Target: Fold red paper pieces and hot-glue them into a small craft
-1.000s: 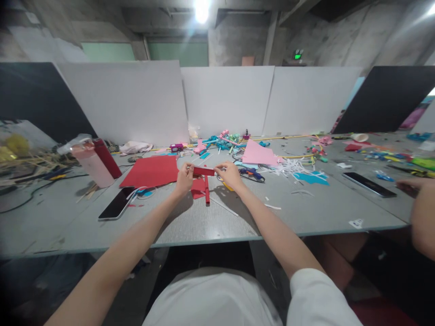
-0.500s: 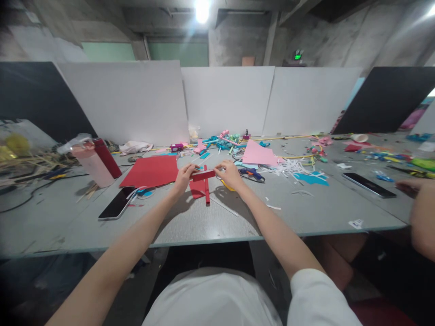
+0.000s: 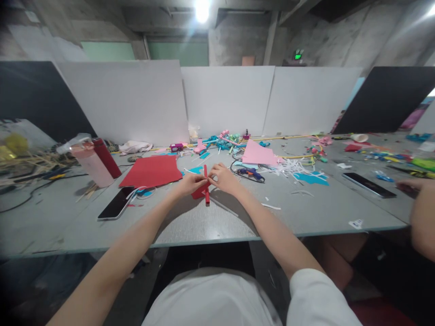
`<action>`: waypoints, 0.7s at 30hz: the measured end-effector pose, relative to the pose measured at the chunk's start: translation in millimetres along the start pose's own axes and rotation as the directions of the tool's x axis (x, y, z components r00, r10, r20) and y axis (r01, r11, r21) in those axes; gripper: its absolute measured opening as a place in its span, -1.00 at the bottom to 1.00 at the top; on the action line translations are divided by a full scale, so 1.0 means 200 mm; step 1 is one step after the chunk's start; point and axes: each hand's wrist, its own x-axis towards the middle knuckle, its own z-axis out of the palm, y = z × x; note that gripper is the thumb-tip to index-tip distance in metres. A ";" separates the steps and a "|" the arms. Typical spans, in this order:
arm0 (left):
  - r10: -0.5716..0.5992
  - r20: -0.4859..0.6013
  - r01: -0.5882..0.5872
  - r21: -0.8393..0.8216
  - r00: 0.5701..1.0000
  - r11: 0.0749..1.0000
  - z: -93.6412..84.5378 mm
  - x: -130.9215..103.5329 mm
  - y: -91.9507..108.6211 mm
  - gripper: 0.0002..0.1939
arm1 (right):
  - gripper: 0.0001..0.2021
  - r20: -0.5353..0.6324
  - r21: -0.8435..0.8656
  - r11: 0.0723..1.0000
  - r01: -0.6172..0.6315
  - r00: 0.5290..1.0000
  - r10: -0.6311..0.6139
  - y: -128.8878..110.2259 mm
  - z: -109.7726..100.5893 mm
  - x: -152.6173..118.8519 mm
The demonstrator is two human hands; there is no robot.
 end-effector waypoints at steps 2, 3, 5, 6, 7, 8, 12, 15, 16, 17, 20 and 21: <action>-0.017 0.000 0.017 -0.006 1.000 1.000 0.00 0.00 0.00 -0.78 | -0.90 0.003 -0.008 1.000 0.009 1.000 -0.009 -0.01 0.00 0.00; -0.020 0.001 0.020 -0.002 1.000 1.000 0.00 0.00 -0.01 -0.77 | -0.90 0.002 -0.012 1.000 0.011 1.000 -0.011 -0.01 0.00 0.00; -0.018 -0.006 0.018 0.007 1.000 1.000 0.01 0.00 -0.02 -0.74 | -0.90 0.007 -0.017 1.000 0.007 1.000 -0.007 0.00 0.01 0.00; -0.013 -0.010 0.014 0.011 1.000 1.000 0.01 0.01 -0.03 -0.72 | -0.91 0.010 -0.019 1.000 0.003 1.000 -0.002 0.01 0.01 0.00; -0.008 -0.014 0.008 0.012 1.000 1.000 0.01 0.01 -0.04 -0.69 | -0.91 0.015 -0.022 1.000 -0.003 1.000 0.003 0.01 0.00 0.01; -0.004 -0.015 0.004 0.012 1.000 1.000 0.01 0.01 -0.05 -0.65 | -0.91 0.016 -0.026 1.000 -0.009 1.000 0.009 0.02 0.00 0.01; -0.023 0.036 0.022 0.036 0.999 0.999 0.00 0.04 -0.10 -0.54 | -0.92 -0.014 -0.049 0.998 -0.025 1.000 0.025 0.06 -0.02 0.01; -0.063 0.095 0.057 0.066 0.993 0.996 -0.01 0.05 -0.13 -0.51 | -0.91 -0.057 -0.052 0.998 -0.032 0.998 0.030 0.10 -0.04 0.00; -0.075 0.107 0.070 0.056 0.991 0.996 -0.01 0.05 -0.14 -0.50 | -0.91 -0.070 -0.049 0.998 -0.039 0.997 0.036 0.12 -0.04 -0.01; -0.087 0.114 0.084 0.035 0.990 0.996 -0.01 0.05 -0.14 -0.49 | -0.91 -0.081 -0.044 0.998 -0.047 0.996 0.044 0.14 -0.05 -0.01; -0.134 0.127 0.143 -0.068 0.983 0.987 0.00 0.05 -0.16 -0.46 | -0.89 -0.113 -0.027 0.997 -0.068 0.992 0.065 0.19 -0.06 -0.02; -0.147 0.119 0.159 -0.101 0.982 0.982 0.00 0.04 -0.16 -0.47 | -0.88 -0.121 -0.020 0.997 -0.072 0.990 0.069 0.20 -0.06 -0.02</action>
